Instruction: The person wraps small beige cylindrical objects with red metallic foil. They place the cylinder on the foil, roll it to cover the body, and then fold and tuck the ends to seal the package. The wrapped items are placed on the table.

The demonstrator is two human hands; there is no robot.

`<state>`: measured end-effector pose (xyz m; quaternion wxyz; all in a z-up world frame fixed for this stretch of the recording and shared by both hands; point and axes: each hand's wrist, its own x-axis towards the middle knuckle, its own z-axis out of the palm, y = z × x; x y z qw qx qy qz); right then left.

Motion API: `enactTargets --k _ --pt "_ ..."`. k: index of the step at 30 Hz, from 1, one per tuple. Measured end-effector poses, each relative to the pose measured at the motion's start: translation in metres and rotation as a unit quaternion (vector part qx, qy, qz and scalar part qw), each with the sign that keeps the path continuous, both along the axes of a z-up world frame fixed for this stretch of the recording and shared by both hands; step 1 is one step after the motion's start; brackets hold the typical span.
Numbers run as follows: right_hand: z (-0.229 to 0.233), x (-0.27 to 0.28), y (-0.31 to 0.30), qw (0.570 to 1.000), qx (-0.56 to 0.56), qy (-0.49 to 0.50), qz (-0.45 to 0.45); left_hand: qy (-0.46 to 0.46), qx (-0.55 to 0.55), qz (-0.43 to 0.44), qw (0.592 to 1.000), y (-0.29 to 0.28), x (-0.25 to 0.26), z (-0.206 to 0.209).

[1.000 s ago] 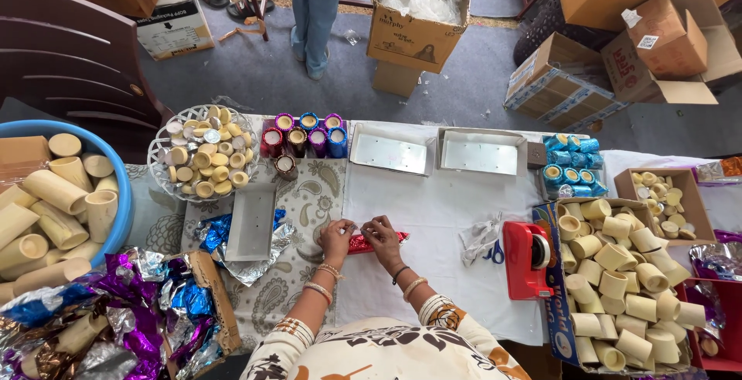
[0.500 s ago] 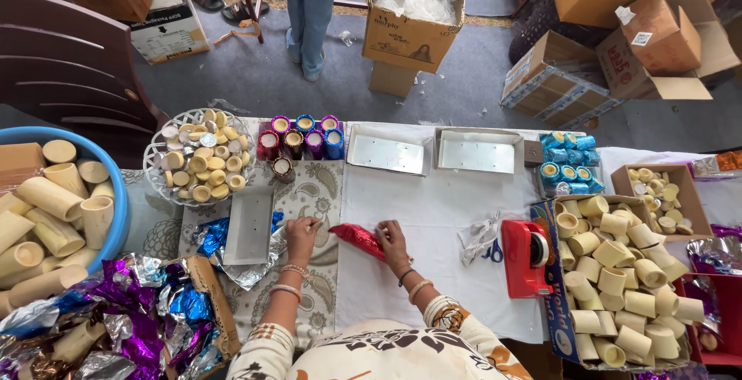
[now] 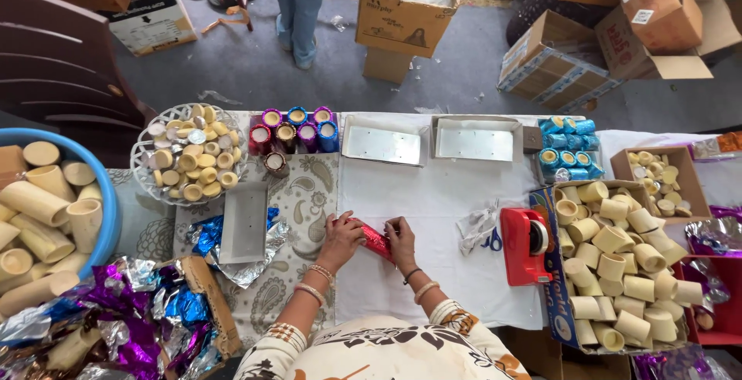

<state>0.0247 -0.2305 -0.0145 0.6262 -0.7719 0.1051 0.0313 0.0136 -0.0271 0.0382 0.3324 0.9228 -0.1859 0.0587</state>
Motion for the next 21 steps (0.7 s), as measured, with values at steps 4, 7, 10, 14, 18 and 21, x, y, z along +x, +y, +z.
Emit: enactTargets --k 4,7,10,14,18,21 --pt "-0.005 -0.008 -0.052 0.998 0.036 -0.027 -0.037 0.020 0.014 -0.020 0.999 0.005 0.002 -0.021" --pt "0.004 -0.039 -0.105 0.994 -0.006 -0.034 -0.107 0.015 0.024 -0.025 0.999 0.004 0.000 -0.029" --pt "-0.015 -0.089 -0.167 0.979 -0.021 -0.058 -0.194 0.010 0.025 -0.013 1.000 0.001 0.000 -0.027" --pt "-0.054 -0.157 -0.241 0.921 0.011 -0.119 -0.370 0.001 0.032 0.015 0.999 -0.002 -0.001 -0.025" --pt "-0.106 -0.181 -0.316 0.856 0.112 -0.158 -0.480 -0.011 0.040 0.032 0.999 -0.001 -0.004 -0.026" --pt "-0.097 -0.155 -0.336 0.844 0.161 -0.155 -0.488 -0.014 0.038 0.034 0.999 -0.001 -0.005 -0.027"
